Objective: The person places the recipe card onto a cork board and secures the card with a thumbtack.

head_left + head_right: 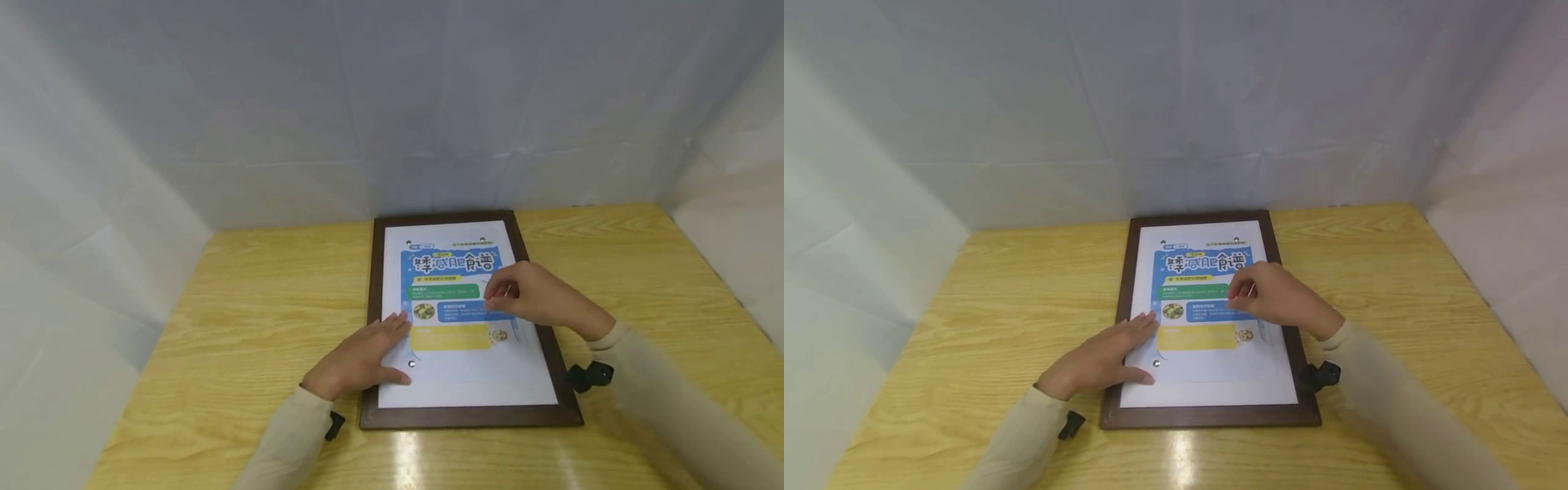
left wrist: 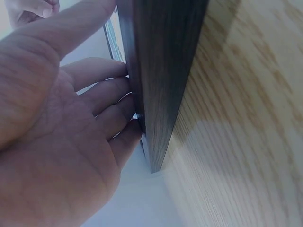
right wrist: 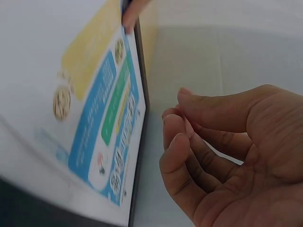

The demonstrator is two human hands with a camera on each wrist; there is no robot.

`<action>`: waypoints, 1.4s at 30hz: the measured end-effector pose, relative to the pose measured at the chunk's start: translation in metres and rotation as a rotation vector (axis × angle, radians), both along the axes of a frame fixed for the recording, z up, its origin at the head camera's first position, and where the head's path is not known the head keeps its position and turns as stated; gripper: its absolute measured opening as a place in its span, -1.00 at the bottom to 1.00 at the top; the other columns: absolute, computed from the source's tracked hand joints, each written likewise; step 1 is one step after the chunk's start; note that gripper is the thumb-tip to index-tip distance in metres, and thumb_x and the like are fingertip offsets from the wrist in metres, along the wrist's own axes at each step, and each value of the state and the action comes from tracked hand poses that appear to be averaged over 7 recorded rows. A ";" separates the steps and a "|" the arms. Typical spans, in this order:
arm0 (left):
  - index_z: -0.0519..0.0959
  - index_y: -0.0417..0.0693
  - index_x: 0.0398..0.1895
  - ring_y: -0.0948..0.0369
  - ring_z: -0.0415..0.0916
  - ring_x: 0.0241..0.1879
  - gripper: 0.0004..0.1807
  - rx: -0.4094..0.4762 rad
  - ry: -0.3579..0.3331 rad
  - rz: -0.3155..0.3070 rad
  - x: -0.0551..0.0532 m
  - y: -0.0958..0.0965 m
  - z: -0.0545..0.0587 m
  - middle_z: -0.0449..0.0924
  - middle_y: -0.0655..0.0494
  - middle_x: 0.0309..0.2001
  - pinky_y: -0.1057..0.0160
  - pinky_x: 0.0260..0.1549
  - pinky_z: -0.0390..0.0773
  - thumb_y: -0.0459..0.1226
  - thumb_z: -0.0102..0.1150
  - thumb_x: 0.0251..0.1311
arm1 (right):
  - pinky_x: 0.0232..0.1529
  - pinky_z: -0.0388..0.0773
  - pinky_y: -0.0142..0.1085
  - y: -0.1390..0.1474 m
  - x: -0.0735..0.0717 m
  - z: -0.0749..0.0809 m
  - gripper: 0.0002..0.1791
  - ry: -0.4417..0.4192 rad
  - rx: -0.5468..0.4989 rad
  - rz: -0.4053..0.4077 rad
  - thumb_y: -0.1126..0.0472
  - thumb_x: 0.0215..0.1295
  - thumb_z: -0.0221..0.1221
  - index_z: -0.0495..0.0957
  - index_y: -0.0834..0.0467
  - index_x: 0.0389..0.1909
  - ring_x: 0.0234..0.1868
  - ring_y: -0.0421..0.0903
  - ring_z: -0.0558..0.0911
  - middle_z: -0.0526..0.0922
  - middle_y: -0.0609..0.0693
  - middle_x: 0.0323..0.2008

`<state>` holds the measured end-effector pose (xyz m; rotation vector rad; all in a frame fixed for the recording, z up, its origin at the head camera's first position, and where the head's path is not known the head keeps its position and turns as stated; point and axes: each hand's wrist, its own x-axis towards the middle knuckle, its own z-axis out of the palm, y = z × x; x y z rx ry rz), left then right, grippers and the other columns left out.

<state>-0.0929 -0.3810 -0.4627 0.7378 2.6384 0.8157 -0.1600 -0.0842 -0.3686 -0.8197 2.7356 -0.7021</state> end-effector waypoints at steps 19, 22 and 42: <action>0.16 -0.22 0.55 0.03 -0.10 0.58 -0.02 -0.006 0.008 0.009 -0.001 -0.003 -0.001 -0.02 -0.05 0.59 0.03 0.55 -0.06 -0.06 0.43 0.17 | -0.47 0.59 -0.30 0.098 0.001 0.005 -0.77 0.066 0.024 -0.209 0.24 0.34 0.32 0.71 0.32 -0.12 -0.44 -0.05 0.65 0.73 0.03 -0.35; 0.16 -0.22 0.55 0.03 -0.10 0.58 -0.02 -0.008 0.007 0.011 -0.001 -0.003 -0.001 -0.02 -0.05 0.59 0.02 0.55 -0.05 -0.06 0.44 0.16 | -0.43 0.61 -0.26 0.105 0.001 0.001 -0.79 0.070 0.052 -0.225 0.24 0.32 0.34 0.72 0.32 -0.15 -0.42 -0.06 0.66 0.73 0.03 -0.36; 0.17 -0.26 0.54 0.00 -0.08 0.58 -0.02 0.015 0.019 -0.004 0.000 -0.003 0.001 -0.01 -0.09 0.58 0.00 0.54 -0.04 -0.07 0.44 0.15 | -0.40 0.55 -0.20 0.140 -0.004 -0.030 -0.81 0.049 0.148 -0.311 0.20 0.25 0.39 0.69 0.27 -0.31 -0.38 -0.09 0.62 0.69 -0.01 -0.40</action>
